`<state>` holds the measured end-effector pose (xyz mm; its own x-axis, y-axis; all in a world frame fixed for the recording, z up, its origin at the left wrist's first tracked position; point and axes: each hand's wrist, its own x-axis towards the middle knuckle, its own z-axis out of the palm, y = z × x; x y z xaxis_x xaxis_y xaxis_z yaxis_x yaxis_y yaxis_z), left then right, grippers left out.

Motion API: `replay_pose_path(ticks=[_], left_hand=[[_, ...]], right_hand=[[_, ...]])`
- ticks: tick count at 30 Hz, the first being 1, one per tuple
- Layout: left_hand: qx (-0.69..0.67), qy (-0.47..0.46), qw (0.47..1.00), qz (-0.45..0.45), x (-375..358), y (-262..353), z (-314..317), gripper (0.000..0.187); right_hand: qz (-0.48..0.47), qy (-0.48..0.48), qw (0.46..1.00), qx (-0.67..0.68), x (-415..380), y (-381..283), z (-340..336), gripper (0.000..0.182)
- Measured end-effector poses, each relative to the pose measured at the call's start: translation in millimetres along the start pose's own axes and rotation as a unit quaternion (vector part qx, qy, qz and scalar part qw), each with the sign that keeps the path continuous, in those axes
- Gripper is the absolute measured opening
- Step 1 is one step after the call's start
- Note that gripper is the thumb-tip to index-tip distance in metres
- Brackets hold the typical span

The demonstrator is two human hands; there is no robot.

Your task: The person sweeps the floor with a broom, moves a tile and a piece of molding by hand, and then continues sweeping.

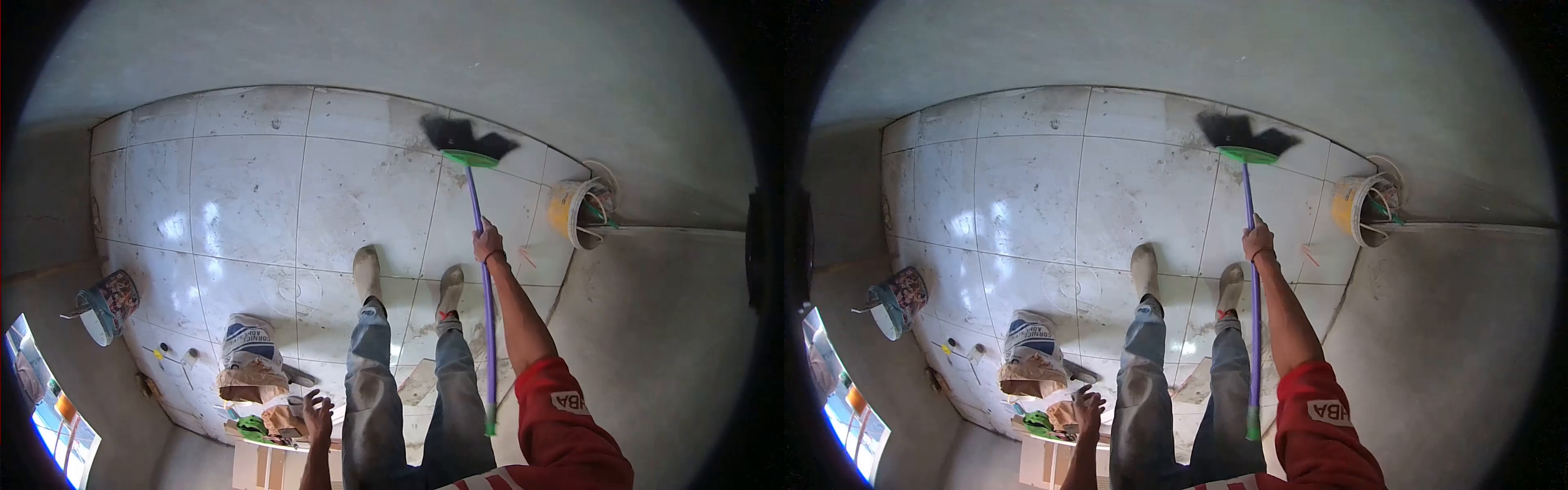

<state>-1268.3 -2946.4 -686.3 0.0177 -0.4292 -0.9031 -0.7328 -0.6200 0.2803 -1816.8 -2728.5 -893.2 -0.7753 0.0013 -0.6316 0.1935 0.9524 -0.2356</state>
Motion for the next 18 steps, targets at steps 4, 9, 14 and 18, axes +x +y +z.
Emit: replay_pose_path(ticks=[4,9,14,18], left_hand=[[0.003,-0.02,1.0,-0.021,-4,-9,20,0.042],[0.122,-0.034,0.99,0.062,1,-20,36,0.043],[0.17,-0.023,0.984,0.055,-16,28,52,0.041],[0.143,-0.02,0.987,0.064,-19,17,40,0.037]], right_hand=[[-0.174,0.018,0.983,-0.059,-97,-18,-28,0.057],[-0.185,-0.051,0.98,-0.045,-118,-112,-8,0.06],[-0.174,-0.04,0.975,-0.13,-59,-60,92,0.065],[-0.237,-0.037,0.971,-0.022,-189,34,75,0.052]])
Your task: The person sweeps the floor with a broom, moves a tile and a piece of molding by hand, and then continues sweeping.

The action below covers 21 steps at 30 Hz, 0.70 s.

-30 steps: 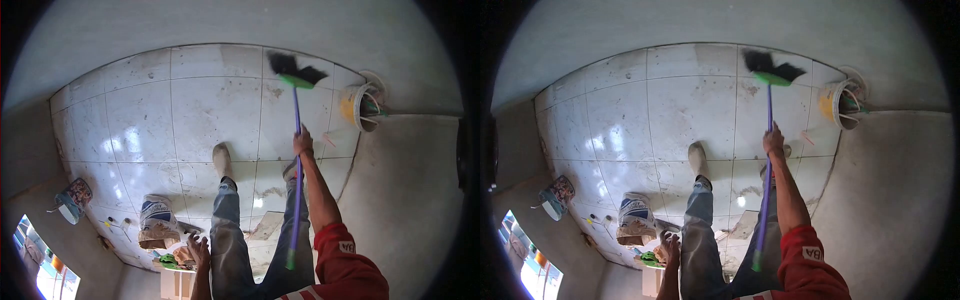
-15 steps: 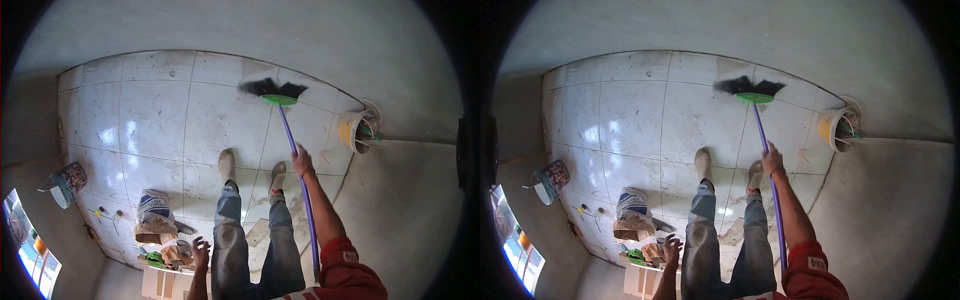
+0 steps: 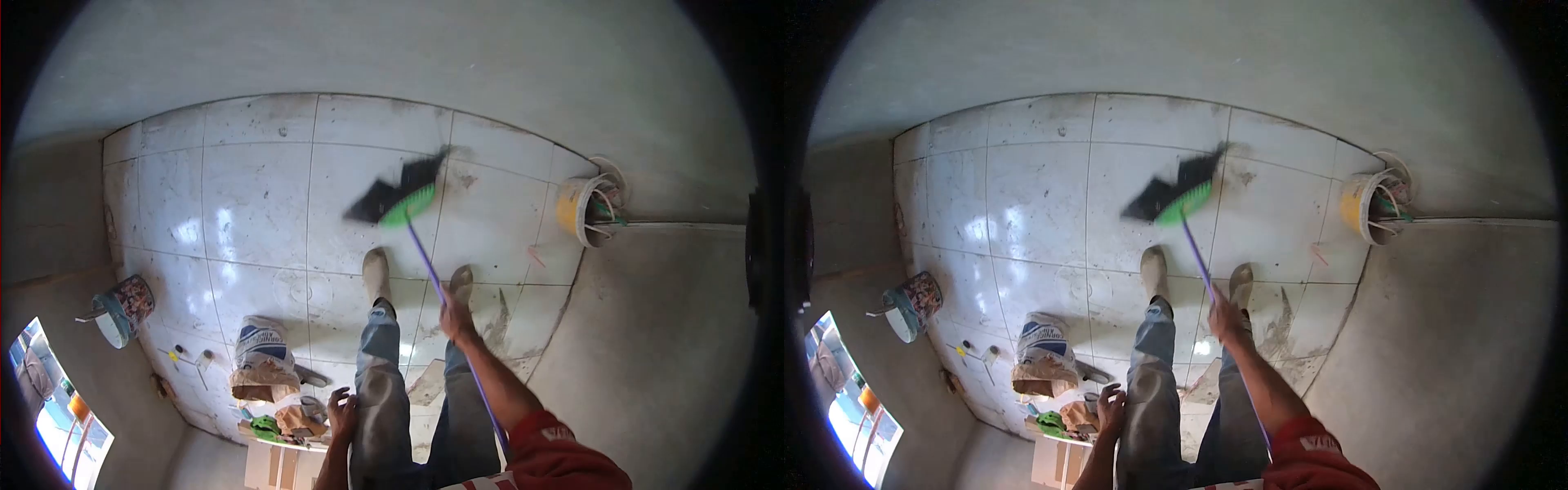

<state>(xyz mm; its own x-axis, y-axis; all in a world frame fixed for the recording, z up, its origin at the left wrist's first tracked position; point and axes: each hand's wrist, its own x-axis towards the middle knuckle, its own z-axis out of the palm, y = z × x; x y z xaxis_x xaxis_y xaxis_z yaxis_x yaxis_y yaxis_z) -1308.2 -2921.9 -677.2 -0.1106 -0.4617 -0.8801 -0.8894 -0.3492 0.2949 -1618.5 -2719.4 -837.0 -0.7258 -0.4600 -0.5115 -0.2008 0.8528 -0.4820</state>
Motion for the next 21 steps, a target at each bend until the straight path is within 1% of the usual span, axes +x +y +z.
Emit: replay_pose_path(ticks=[1,2,3,5,6,7,8,9,10,11,13,14,15,16,17,19,21], left_hand=[[0.019,0.001,0.999,0.026,2,-7,-3,0.037],[0.005,-0.003,1.0,-0.006,1,-3,-6,0.037],[0.005,-0.005,1.0,-0.004,3,-3,-7,0.037],[-0.016,-0.009,0.998,-0.064,7,-12,-13,0.039],[-0.029,-0.016,0.998,-0.054,11,-15,-14,0.038],[-0.023,-0.019,0.998,-0.053,14,-11,-15,0.038],[0.038,-0.018,0.999,-0.003,18,-5,-16,0.037],[0.098,-0.016,0.994,0.046,20,-1,-18,0.036],[0.102,-0.003,0.994,0.042,26,-5,-17,0.036],[0.11,-0.003,0.993,0.047,33,-8,-18,0.036],[0.043,-0.021,0.999,0.022,43,-6,-26,0.035],[-0.024,-0.026,0.999,-0.031,36,16,-26,0.033],[-0.026,-0.029,0.999,-0.025,35,25,-26,0.033],[-0.03,-0.038,0.999,-0.019,34,29,-28,0.032],[-0.036,-0.046,0.998,-0.012,33,32,-29,0.031],[-0.04,-0.048,0.998,0.001,40,26,-31,0.031],[-0.025,-0.049,0.998,0.0,39,23,-34,0.031]], right_hand=[[0.112,-0.098,0.989,-0.023,-23,-33,-39,0.05],[0.05,-0.005,0.998,0.041,-50,-31,-47,0.047],[0.051,-0.002,0.998,0.041,-49,-35,-63,0.047],[0.092,-0.014,0.993,0.068,-48,-48,-96,0.052],[0.131,-0.022,0.99,0.047,-25,-57,-112,0.048],[0.112,0.02,0.993,0.045,4,-50,-114,0.046],[0.095,0.062,0.993,0.043,35,-38,-110,0.045],[0.044,0.108,0.993,-0.009,69,-12,-96,0.044],[0.109,0.065,0.991,-0.051,98,8,-82,0.047],[0.115,0.069,0.99,-0.044,95,24,-64,0.047],[0.078,0.084,0.993,-0.018,69,37,-39,0.048],[0.114,0.045,0.992,-0.014,35,36,-35,0.048],[0.15,0.008,0.988,-0.014,-10,33,-32,0.048],[0.178,-0.004,0.983,0.036,-46,27,-33,0.05],[0.204,-0.045,0.978,0.024,-78,10,-47,0.05],[0.226,-0.091,0.97,0.02,-116,-19,-69,0.051],[0.158,-0.089,0.983,0.035,-117,-58,-89,0.054]])
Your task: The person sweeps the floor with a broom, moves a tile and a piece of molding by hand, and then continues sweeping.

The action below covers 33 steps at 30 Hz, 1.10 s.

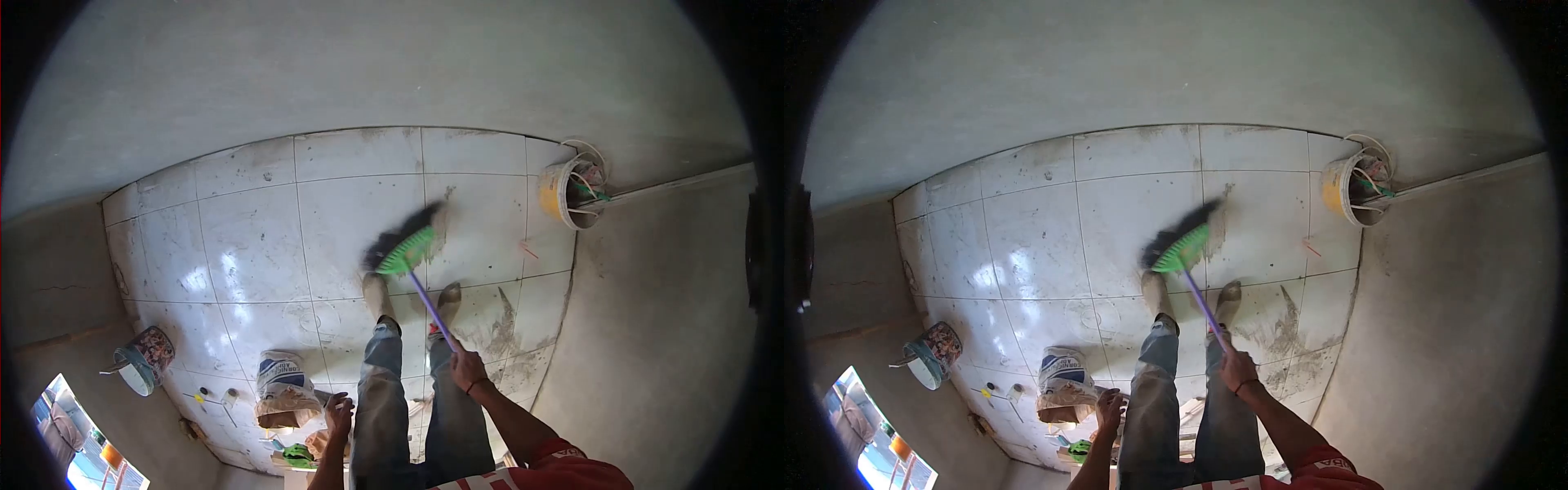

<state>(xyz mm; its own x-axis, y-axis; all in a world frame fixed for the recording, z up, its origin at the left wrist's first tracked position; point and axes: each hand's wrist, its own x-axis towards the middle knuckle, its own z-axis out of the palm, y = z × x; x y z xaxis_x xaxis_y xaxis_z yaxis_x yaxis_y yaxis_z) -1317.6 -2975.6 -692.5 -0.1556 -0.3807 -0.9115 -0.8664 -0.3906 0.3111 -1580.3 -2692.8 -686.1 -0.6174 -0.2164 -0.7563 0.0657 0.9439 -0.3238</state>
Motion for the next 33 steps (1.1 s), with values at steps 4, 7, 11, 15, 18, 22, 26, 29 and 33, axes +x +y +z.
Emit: replay_pose_path(ticks=[4,7,11,15,18,22,26,29,33], left_hand=[[0.041,0.012,0.999,0.003,8,-18,10,0.031],[0.075,0.025,0.997,0.001,12,-29,22,0.025],[0.134,0.028,0.991,0.002,27,-56,25,0.03],[0.115,0.035,0.993,-0.013,21,-50,34,0.034],[0.143,0.031,0.989,-0.009,17,-58,32,0.035],[0.208,0.019,0.978,0.025,4,-57,32,0.035],[0.276,-0.002,0.958,0.074,-14,-34,46,0.035],[0.258,-0.019,0.962,0.083,-10,-49,56,0.036],[0.242,-0.015,0.966,0.086,-26,-36,75,0.035]], right_hand=[[-0.141,-0.075,0.987,-0.024,72,-72,3,0.067],[-0.267,-0.011,0.962,-0.047,178,-137,17,0.061],[-0.194,-0.018,0.975,-0.104,311,-171,37,0.034],[-0.073,-0.026,0.996,0.053,291,-100,5,0.052],[-0.019,0.01,0.989,0.144,199,4,38,0.056],[0.116,-0.052,0.985,0.119,35,77,52,0.049],[0.019,0.07,0.976,0.206,-26,95,30,0.053],[-0.027,0.146,0.967,0.205,25,85,-6,0.063],[0.035,0.162,0.978,0.128,135,92,-4,0.053]])
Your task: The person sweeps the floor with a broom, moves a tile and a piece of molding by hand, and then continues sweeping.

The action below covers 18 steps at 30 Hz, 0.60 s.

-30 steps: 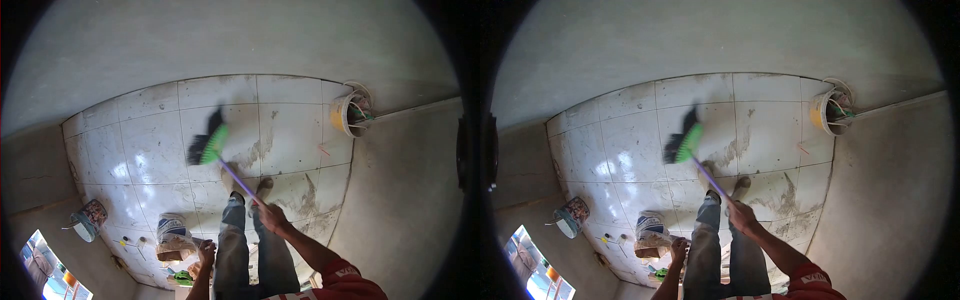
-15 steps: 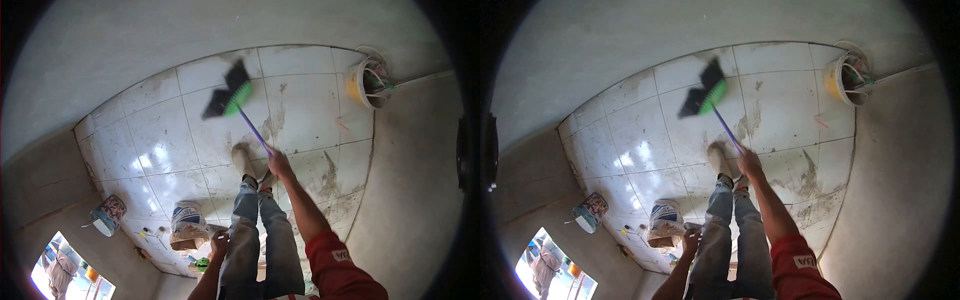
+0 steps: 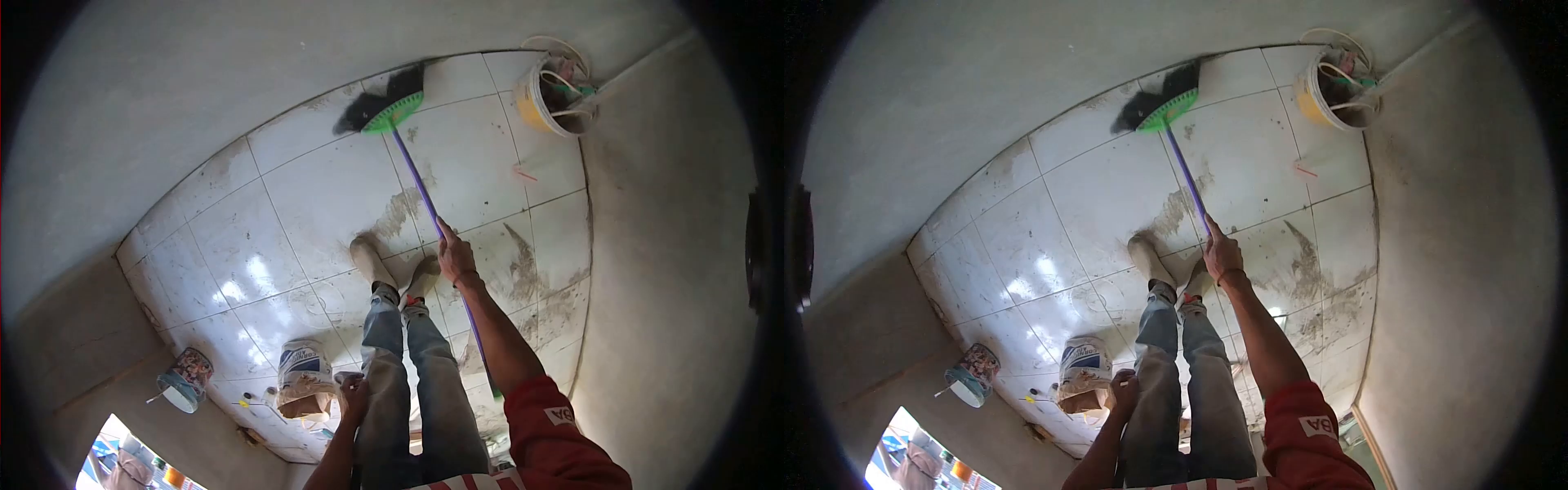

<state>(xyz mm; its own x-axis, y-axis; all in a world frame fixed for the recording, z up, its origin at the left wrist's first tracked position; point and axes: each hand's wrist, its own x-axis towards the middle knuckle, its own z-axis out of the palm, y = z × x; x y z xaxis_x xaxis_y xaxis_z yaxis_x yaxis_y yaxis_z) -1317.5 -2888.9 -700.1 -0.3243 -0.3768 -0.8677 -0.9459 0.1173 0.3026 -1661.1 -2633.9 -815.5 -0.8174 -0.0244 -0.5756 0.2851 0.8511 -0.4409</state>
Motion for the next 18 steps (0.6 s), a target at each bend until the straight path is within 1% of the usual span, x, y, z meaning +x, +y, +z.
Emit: replay_pose_path(ticks=[1,2,3,4,5,6,7,8,9,10,11,12,13,15,16,17,18], left_hand=[[0.007,0.001,1.0,0.003,-1,-4,2,0.035],[-0.008,0.012,1.0,0.011,1,-14,3,0.029],[-0.025,0.023,0.999,0.019,2,-24,2,0.023],[-0.078,0.009,0.997,0.007,2,-33,0,0.026],[-0.082,0.008,0.997,0.013,-3,-22,-4,0.026],[-0.028,0.011,0.999,0.023,-10,-3,-8,0.029],[0.027,0.014,0.999,0.029,-17,8,-11,0.032],[0.052,0.03,0.998,0.025,-19,7,-11,0.031],[0.047,0.03,0.998,0.028,-22,5,-10,0.031],[0.04,0.037,0.998,0.022,-23,3,-8,0.031],[0.033,0.044,0.998,0.016,-23,-5,-6,0.032],[0.009,0.045,0.997,0.059,-18,-26,-1,0.031],[0.008,0.045,0.997,0.055,-15,-44,2,0.031],[-0.056,0.054,0.997,0.024,-8,-73,8,0.031],[-0.023,0.058,0.996,0.064,-5,-87,7,0.031],[-0.015,0.059,0.997,0.046,-20,-64,0,0.031],[0.01,0.061,0.998,0.008,-42,-19,-13,0.03]], right_hand=[[0.003,0.003,1.0,0.007,-4,18,17,0.053],[0.005,0.0,1.0,0.022,-15,38,31,0.056],[0.005,-0.003,0.999,0.036,-34,54,37,0.059],[0.013,-0.012,1.0,0.005,-76,68,40,0.061],[0.106,-0.103,0.989,-0.023,-118,83,38,0.061],[0.099,-0.114,0.988,-0.046,-166,113,51,0.063],[0.14,-0.15,0.976,-0.07,-209,122,47,0.065],[0.138,-0.16,0.976,-0.052,-247,116,24,0.064],[0.113,-0.139,0.984,-0.021,-275,103,-4,0.051],[0.048,-0.069,0.996,0.014,-299,116,-2,0.049],[0.137,-0.129,0.981,0.047,-305,93,-34,0.05],[0.09,-0.082,0.991,0.054,-299,87,-39,0.05],[0.043,-0.038,0.996,0.061,-293,84,-43,0.051],[-0.011,0.003,0.998,0.056,-241,56,-58,0.05],[0.009,-0.01,0.999,0.039,-204,45,-58,0.049],[0.033,-0.022,0.999,0.02,-167,38,-54,0.048],[0.004,0.007,0.999,0.034,-129,38,-44,0.048]])
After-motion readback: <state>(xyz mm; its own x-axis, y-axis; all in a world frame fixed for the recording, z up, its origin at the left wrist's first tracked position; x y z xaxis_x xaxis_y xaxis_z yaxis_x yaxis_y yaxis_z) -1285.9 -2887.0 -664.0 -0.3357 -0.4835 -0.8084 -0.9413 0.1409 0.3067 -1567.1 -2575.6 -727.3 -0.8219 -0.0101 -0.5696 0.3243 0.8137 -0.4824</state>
